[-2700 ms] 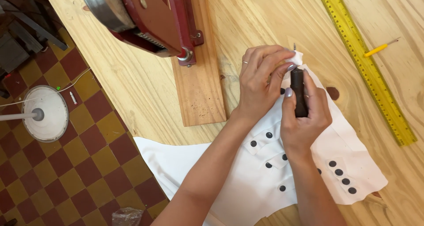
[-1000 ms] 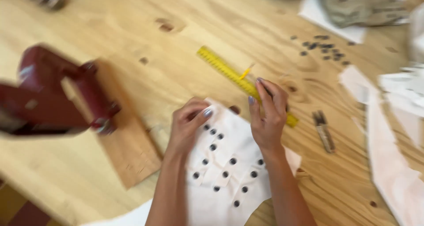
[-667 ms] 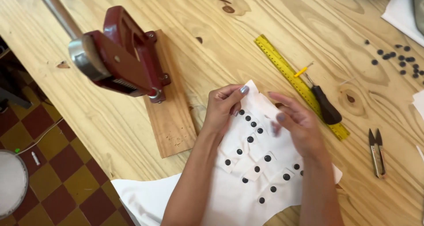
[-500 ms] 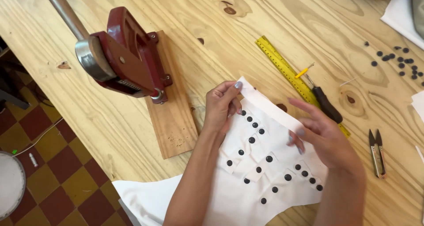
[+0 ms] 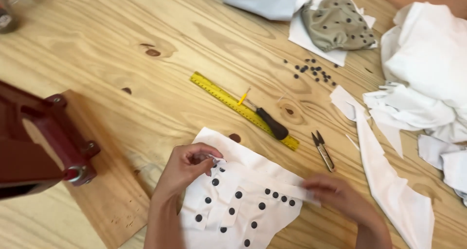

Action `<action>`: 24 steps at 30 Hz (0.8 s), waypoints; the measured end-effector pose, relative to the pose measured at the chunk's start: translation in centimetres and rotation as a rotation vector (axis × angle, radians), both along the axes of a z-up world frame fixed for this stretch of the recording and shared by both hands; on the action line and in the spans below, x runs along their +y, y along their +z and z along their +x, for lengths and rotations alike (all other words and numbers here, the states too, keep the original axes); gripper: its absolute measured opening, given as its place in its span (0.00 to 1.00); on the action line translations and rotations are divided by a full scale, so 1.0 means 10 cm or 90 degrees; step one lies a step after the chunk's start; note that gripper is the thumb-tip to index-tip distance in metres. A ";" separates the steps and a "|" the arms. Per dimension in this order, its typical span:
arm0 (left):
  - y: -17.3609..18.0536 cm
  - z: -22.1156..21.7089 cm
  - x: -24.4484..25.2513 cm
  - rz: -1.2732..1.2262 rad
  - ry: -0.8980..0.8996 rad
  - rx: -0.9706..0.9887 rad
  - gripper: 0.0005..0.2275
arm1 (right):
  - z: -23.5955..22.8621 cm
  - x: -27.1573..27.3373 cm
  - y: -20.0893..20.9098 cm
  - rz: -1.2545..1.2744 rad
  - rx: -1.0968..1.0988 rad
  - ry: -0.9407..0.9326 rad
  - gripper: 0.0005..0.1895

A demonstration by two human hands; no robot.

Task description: The person uses a screwdriver to create holes in a white fabric piece and then inserts black snap fasteners into the holes. They use a red manual press to secure the snaps onto the fabric.

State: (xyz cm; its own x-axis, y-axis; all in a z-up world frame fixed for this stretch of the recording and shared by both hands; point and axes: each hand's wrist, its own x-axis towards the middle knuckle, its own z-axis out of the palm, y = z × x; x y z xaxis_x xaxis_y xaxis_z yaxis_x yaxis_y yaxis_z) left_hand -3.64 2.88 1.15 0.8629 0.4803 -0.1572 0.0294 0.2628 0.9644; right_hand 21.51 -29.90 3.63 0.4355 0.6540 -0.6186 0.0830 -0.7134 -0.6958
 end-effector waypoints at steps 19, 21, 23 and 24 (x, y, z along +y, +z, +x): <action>-0.16 0.08 -0.04 -0.092 0.125 -0.071 0.07 | 2.68 1.90 -0.99 -0.050 -0.985 0.053 0.06; -0.15 0.08 -0.05 -0.093 0.124 -0.060 0.07 | 2.80 1.91 -0.99 -0.071 -0.951 0.042 0.06; -0.17 0.10 -0.05 -0.102 0.131 -0.053 0.07 | 3.01 1.89 -0.99 -0.066 -0.880 0.010 0.07; -0.13 0.11 -0.05 -0.102 0.132 -0.049 0.07 | 3.08 1.88 -1.00 -0.066 -0.876 0.012 0.07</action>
